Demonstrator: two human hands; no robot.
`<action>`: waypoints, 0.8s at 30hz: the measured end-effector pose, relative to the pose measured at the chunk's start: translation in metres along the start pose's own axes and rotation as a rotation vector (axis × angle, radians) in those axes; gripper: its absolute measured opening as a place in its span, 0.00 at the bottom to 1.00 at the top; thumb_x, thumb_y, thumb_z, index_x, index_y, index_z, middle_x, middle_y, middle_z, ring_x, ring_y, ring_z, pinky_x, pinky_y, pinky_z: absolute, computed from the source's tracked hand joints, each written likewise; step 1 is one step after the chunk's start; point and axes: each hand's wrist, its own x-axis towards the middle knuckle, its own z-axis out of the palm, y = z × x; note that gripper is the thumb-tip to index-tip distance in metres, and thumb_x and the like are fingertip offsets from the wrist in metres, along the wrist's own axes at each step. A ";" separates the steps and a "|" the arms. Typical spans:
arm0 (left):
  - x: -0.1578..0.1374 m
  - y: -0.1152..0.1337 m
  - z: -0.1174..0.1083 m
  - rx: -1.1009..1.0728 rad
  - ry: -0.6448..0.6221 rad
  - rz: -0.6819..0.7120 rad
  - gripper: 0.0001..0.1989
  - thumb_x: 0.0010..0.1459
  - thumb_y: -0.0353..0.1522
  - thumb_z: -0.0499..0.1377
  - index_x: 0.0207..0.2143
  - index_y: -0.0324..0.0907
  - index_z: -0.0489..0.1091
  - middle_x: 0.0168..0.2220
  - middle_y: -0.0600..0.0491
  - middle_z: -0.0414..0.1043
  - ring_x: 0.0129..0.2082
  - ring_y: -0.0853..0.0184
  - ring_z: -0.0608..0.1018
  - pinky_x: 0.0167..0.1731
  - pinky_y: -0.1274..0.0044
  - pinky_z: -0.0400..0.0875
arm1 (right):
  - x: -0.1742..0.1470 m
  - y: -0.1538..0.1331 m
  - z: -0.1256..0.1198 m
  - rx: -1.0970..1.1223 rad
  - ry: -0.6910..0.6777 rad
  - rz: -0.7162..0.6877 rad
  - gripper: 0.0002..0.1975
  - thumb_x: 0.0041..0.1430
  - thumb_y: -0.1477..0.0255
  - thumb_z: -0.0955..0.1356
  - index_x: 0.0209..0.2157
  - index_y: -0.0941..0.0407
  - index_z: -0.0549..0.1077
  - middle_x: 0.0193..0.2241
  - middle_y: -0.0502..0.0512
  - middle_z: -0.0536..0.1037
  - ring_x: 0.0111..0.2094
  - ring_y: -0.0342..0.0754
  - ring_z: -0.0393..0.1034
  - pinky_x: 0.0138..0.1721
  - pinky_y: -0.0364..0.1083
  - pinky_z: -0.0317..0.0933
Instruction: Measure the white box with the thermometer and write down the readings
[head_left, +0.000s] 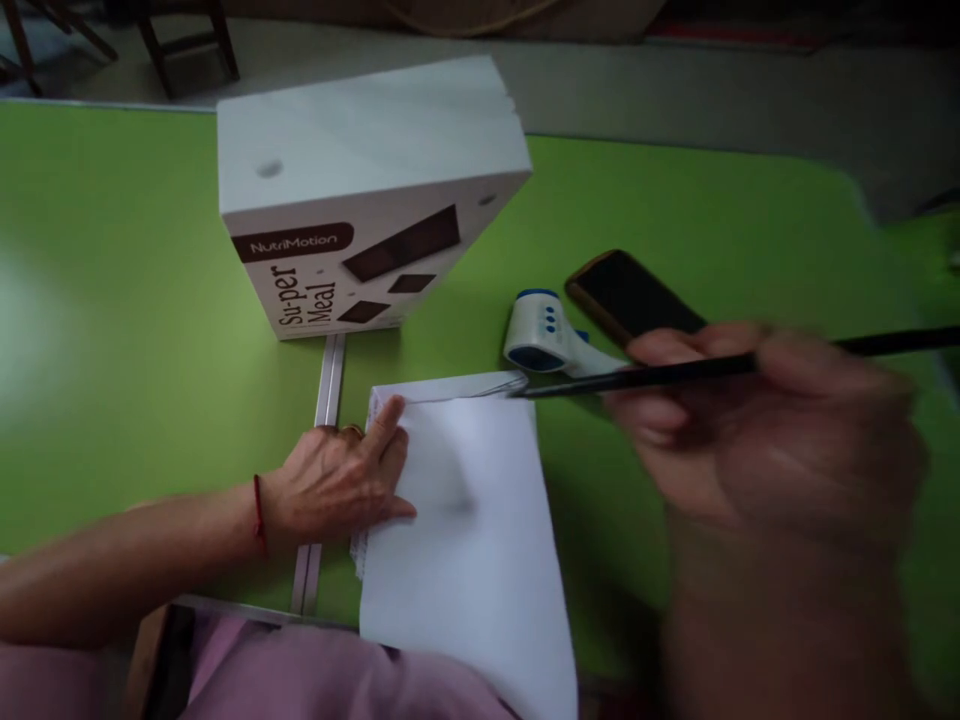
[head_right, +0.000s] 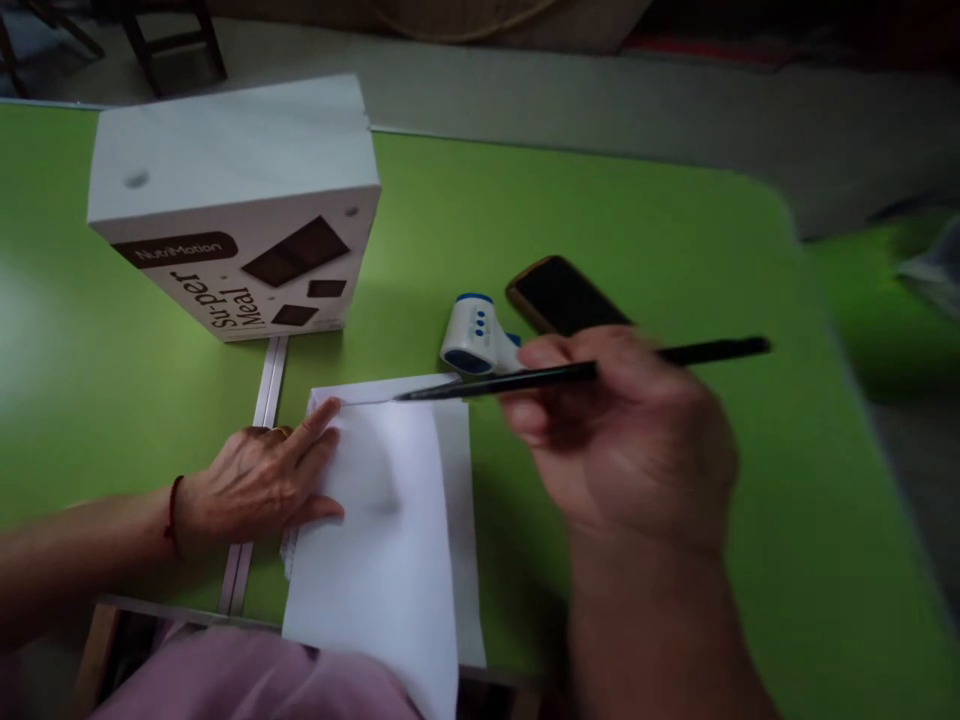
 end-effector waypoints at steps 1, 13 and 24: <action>0.001 0.000 -0.001 0.003 0.004 0.000 0.34 0.62 0.56 0.58 0.50 0.33 0.68 0.63 0.28 0.63 0.28 0.62 0.79 0.20 0.72 0.69 | 0.000 0.000 -0.002 0.049 0.063 0.026 0.13 0.36 0.62 0.69 0.18 0.51 0.60 0.15 0.47 0.61 0.14 0.40 0.53 0.15 0.41 0.41; 0.011 0.022 -0.005 -0.309 0.042 0.336 0.45 0.57 0.60 0.58 0.68 0.45 0.58 0.71 0.39 0.51 0.71 0.40 0.53 0.66 0.49 0.53 | -0.023 -0.016 0.013 0.300 0.114 -0.047 0.09 0.31 0.78 0.69 0.15 0.52 0.64 0.13 0.42 0.59 0.14 0.38 0.52 0.16 0.42 0.45; 0.039 0.049 0.004 -0.215 -0.224 0.202 0.46 0.56 0.60 0.59 0.70 0.47 0.56 0.73 0.40 0.43 0.72 0.36 0.44 0.62 0.37 0.42 | -0.021 0.019 0.058 0.163 -0.362 0.021 0.06 0.44 0.73 0.72 0.24 0.53 0.70 0.16 0.42 0.68 0.18 0.39 0.62 0.21 0.41 0.57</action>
